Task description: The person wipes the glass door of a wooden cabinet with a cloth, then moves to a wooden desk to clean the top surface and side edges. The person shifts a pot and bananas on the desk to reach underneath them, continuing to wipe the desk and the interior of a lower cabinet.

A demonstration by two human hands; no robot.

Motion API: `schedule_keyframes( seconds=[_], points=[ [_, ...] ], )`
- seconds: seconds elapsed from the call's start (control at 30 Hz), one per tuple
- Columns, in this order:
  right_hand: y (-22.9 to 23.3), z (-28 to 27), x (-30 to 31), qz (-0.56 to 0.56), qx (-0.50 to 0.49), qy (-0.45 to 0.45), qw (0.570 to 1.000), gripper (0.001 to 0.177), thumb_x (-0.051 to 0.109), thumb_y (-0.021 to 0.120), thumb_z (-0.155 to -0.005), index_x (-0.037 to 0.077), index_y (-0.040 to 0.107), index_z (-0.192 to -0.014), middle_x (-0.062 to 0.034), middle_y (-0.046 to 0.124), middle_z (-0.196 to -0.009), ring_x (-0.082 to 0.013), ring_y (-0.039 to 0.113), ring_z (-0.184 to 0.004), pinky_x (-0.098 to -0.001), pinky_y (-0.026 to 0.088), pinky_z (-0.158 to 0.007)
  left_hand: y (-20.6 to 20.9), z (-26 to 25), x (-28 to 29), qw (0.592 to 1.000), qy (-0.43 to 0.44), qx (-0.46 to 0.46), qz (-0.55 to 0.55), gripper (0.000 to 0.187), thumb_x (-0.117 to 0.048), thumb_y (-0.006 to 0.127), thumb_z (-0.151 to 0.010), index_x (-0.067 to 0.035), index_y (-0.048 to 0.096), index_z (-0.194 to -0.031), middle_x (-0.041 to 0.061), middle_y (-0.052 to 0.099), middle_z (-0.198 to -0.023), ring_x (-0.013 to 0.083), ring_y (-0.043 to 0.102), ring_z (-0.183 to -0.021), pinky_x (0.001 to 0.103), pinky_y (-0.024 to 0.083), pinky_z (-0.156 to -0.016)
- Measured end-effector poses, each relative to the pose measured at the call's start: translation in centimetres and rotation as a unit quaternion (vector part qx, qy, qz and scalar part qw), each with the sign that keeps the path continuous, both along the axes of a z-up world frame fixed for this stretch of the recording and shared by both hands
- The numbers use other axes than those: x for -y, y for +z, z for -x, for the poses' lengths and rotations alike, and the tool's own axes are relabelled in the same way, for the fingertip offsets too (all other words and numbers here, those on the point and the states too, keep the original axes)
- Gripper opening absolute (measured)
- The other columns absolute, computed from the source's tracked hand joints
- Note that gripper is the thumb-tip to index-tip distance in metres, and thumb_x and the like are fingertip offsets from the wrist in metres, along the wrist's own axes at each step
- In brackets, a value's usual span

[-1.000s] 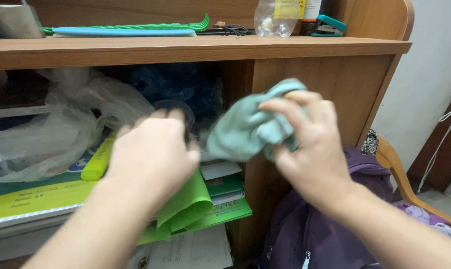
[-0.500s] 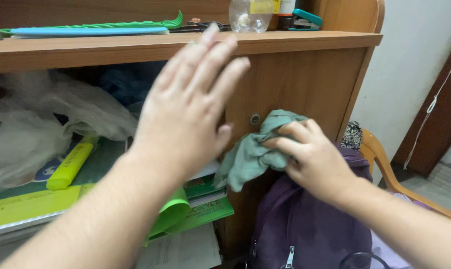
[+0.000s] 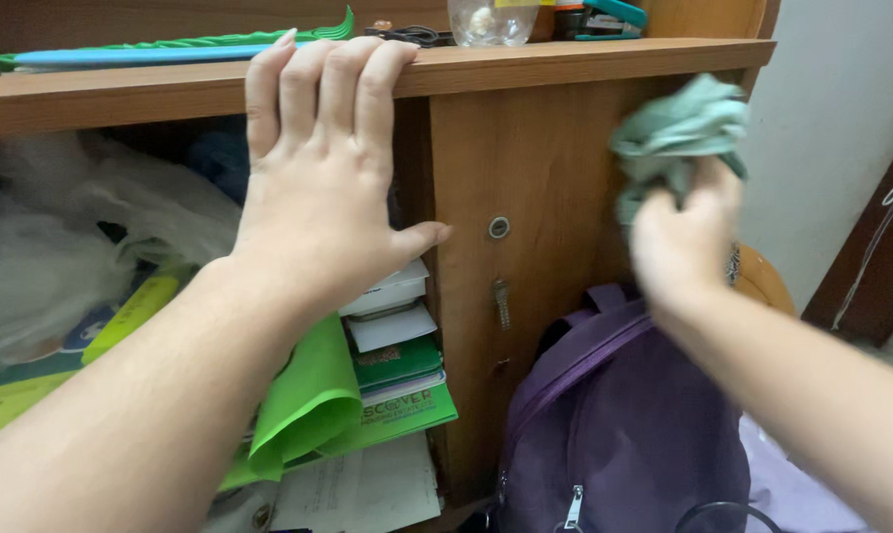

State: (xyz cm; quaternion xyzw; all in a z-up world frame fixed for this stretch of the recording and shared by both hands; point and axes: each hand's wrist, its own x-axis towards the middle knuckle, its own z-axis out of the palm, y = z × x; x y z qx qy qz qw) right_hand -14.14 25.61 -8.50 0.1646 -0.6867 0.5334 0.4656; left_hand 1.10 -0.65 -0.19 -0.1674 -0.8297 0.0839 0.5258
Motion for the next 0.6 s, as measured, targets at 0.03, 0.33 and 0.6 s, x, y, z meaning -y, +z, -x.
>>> schedule_keyframes(
  seconds=[0.03,0.33,0.6],
  points=[
    [-0.1,-0.8,1.4,0.022,-0.020,0.078,0.997,0.050,-0.001,0.051,-0.089,0.011,0.051,-0.137,-0.0144,0.058,-0.145,-0.0280,0.054,-0.138,-0.0377,0.039,-0.117,0.0,0.0,-0.1,1.000,0.002,0.001,0.000,0.116,-0.050,0.091,-0.064,-0.002,0.031,-0.150,0.017,0.038,-0.144,0.0354,0.028,-0.142,0.052,0.009,-0.123],
    [1.4,-3.6,0.5,-0.510,-0.257,-0.027,0.821,0.073,-0.003,0.067,-0.072,0.024,0.063,-0.140,-0.0095,0.049,-0.153,-0.0401,0.048,-0.141,-0.0492,0.046,-0.114,-0.2,-0.2,-0.9,0.997,0.070,-0.022,0.009,0.112,-0.039,0.091,-0.060,-0.006,0.034,-0.151,0.014,0.042,-0.141,0.0321,0.031,-0.141,0.049,0.011,-0.124],
    [-2.8,-0.7,-8.0,-0.381,-0.086,-0.054,0.919,0.069,-0.005,0.070,-0.073,0.022,0.064,-0.137,-0.0180,0.049,-0.144,-0.0415,0.047,-0.135,-0.0470,0.043,-0.113,0.0,0.0,-1.6,0.999,0.050,-0.003,-0.018,0.119,-0.052,0.093,-0.057,-0.005,0.035,-0.149,0.017,0.041,-0.137,0.0351,0.029,-0.138,0.052,0.011,-0.122]
  ],
)
